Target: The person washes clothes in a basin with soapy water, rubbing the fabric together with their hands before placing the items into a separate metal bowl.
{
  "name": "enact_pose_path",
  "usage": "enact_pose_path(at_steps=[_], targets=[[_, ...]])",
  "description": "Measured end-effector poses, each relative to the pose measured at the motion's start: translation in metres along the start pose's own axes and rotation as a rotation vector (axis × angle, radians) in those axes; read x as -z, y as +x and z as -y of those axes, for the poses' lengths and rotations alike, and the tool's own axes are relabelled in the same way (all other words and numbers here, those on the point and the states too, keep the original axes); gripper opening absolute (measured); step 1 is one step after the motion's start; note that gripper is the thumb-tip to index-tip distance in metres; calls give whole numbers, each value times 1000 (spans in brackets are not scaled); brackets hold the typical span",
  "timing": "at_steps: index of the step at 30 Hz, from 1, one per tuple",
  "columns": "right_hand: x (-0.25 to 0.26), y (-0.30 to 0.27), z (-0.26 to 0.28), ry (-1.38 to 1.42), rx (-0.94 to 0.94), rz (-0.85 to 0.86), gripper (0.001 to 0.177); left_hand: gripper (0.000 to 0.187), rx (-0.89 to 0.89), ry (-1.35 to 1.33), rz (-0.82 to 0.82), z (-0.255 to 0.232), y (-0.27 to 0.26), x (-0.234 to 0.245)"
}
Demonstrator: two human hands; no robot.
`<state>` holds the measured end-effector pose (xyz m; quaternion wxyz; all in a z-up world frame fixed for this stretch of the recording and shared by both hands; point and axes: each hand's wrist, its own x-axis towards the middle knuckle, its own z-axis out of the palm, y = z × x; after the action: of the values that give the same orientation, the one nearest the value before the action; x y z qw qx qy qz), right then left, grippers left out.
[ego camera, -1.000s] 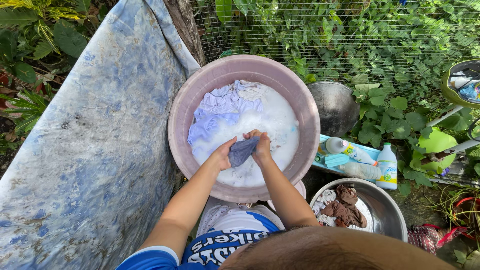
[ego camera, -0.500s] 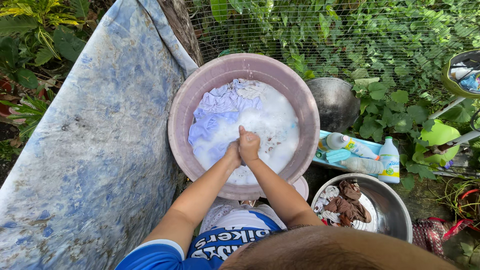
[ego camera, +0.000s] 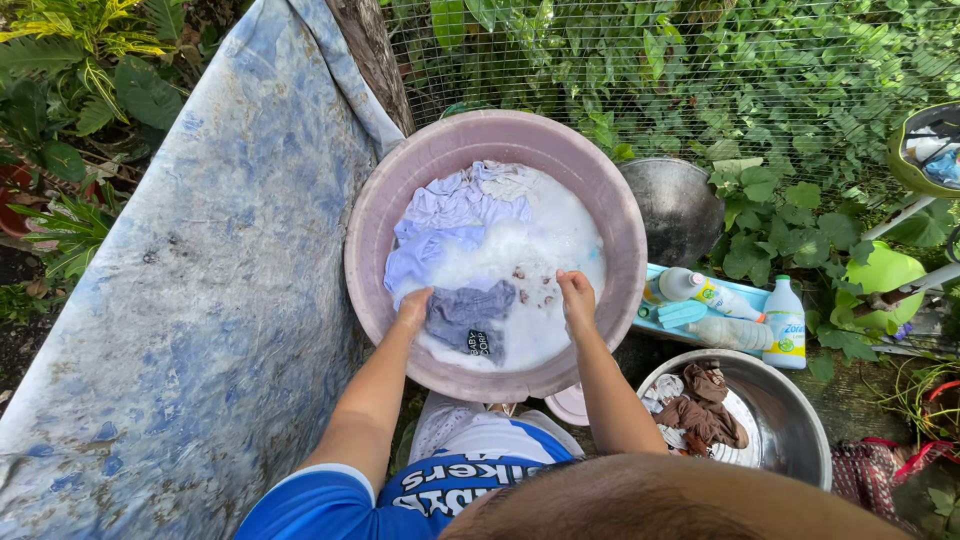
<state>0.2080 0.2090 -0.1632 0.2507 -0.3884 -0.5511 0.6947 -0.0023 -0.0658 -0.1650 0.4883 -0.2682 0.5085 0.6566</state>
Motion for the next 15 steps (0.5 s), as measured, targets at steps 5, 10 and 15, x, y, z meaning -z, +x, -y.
enact_pose_path(at_steps=[5,10,15], targets=[[1,-15,-14,-119,-108,101,27,48,198,-208,92,30,23,-3],[-12,-27,-22,-251,-179,158,34,35,388,174,312,59,18,-26],[-23,-34,-30,-298,-239,283,48,45,112,415,400,81,12,-57]])
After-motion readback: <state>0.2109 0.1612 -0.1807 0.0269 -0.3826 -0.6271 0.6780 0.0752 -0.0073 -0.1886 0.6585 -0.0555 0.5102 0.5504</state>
